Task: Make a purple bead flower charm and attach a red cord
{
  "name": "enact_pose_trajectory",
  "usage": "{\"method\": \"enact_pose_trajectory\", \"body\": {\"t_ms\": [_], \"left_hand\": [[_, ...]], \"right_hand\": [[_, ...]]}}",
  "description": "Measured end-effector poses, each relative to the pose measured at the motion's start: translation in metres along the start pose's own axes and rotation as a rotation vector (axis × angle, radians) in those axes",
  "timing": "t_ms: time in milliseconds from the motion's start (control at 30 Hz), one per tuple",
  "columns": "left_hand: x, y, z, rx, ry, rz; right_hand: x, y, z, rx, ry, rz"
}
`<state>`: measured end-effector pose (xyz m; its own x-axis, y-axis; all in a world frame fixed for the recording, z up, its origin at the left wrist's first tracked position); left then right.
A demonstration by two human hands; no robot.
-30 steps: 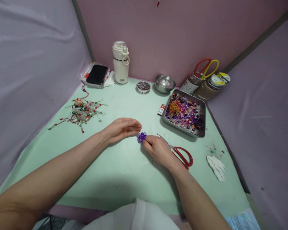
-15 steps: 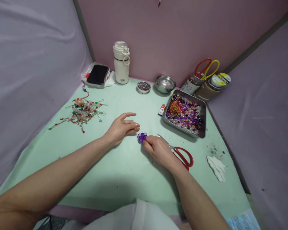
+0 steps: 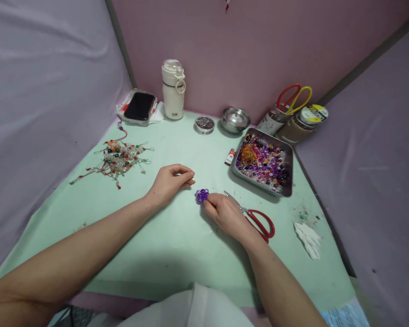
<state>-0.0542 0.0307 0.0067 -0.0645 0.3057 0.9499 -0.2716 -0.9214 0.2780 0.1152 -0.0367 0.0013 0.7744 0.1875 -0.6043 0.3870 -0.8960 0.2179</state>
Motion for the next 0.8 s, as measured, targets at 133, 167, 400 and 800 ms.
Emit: {"method": "enact_pose_trajectory", "body": {"t_ms": [133, 167, 400, 800], "left_hand": [[0.001, -0.001, -0.001, 0.023, 0.011, 0.011], [0.0, -0.001, -0.002, 0.028, 0.024, 0.014], [-0.003, -0.003, -0.003, 0.051, 0.135, 0.065], [0.022, 0.006, -0.009, -0.114, -0.394, 0.022]], "right_hand": [[0.001, 0.0, 0.001, 0.005, 0.009, -0.005], [0.001, 0.0, 0.001, 0.006, 0.011, -0.006], [-0.001, -0.001, 0.0, 0.001, 0.02, 0.003], [-0.002, 0.0, -0.001, -0.006, 0.013, 0.005]]}}
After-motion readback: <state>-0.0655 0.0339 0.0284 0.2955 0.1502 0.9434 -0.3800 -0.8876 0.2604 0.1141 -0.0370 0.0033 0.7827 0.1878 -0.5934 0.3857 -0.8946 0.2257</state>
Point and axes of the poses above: each hand's wrist, its own y-axis away from the middle knuckle, its own z-axis out of the palm, x = y × z, the point moved 2 cm from there along -y, towards the middle knuckle, and after that the axes turned 10 degrees about -x, right-handed, at the moved point
